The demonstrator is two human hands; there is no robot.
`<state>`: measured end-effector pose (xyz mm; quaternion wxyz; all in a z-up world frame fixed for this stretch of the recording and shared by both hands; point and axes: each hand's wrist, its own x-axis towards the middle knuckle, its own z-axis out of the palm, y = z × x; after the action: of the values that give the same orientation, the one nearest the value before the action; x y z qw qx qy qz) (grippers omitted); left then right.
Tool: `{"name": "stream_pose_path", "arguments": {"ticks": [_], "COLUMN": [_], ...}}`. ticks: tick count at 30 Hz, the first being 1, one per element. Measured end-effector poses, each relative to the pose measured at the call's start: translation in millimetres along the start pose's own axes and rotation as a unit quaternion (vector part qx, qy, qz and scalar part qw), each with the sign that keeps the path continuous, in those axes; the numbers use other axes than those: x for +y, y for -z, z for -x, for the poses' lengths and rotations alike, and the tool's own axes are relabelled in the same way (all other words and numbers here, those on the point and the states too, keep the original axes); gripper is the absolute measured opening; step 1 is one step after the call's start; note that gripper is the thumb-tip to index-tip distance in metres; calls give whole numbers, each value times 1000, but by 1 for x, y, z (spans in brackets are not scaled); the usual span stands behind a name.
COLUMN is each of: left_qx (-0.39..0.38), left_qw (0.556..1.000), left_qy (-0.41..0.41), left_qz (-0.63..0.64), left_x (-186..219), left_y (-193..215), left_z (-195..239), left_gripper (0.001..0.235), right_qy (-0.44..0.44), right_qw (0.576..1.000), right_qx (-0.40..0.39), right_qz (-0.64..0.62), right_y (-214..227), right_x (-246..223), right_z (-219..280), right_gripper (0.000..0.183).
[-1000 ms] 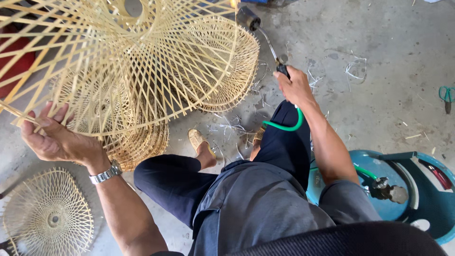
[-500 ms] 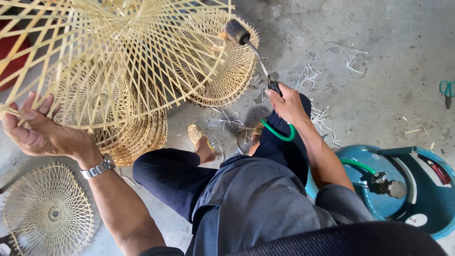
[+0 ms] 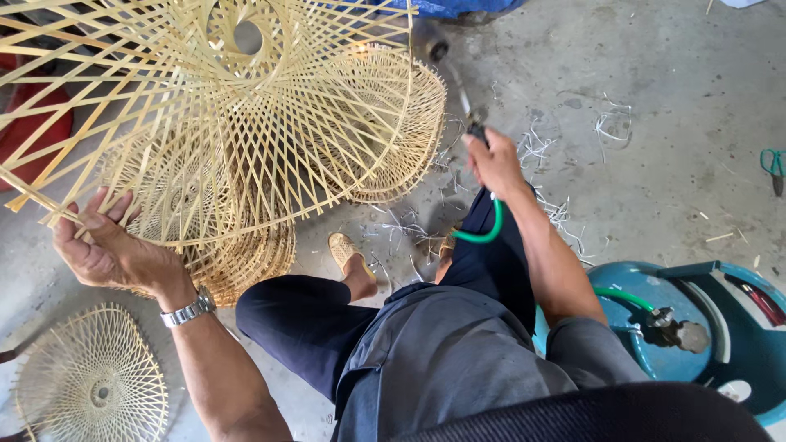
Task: The person uses a handheld blowtorch to apply heat to the surface of woven bamboo baskets. They rotate each basket to treat different areas and then place it on a stack before picking up the next one.
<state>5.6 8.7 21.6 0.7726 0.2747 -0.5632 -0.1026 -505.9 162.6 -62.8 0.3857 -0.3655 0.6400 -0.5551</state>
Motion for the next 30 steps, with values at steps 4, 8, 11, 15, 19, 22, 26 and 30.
{"name": "stream_pose_path", "arguments": {"ticks": [4, 8, 11, 15, 19, 22, 26, 30], "left_qx": [-6, -5, -16, -29, -25, -30, -30, -29], "left_qw": [1000, 1000, 1000, 999, 1000, 999, 999, 999], "left_qy": [7, 13, 2, -2, 9, 21, 20, 16], "left_qz": [4, 8, 20, -29, -9, 7, 32, 12], "left_x": [-2, 1, 7, 13, 10, 5, 4, 8], "left_y": [-1, -6, -11, -18, -29, -39, -50, -50], "left_z": [1, 3, 5, 8, 10, 13, 13, 12], "left_gripper": [21, 21, 24, 22, 19, 20, 19, 16], "right_qy": [-7, 42, 60, 43, 22, 32, -3, 14], "right_qw": [999, 998, 996, 995, 996, 997, 991, 991], "right_qx": [5, 26, 29, -42, -27, -11, -98, -59], "right_qz": [37, 24, 56, 81, 88, 71, 92, 117], "right_y": [19, 24, 20, 12, -1, -13, -24, -27], "right_x": [-10, -31, -46, -43, -35, -29, -22, -20], "right_z": [-27, -51, -54, -21, -4, 0, 26, 26], "right_gripper": [25, 27, 27, 25, 24, 28, 22, 23]}}
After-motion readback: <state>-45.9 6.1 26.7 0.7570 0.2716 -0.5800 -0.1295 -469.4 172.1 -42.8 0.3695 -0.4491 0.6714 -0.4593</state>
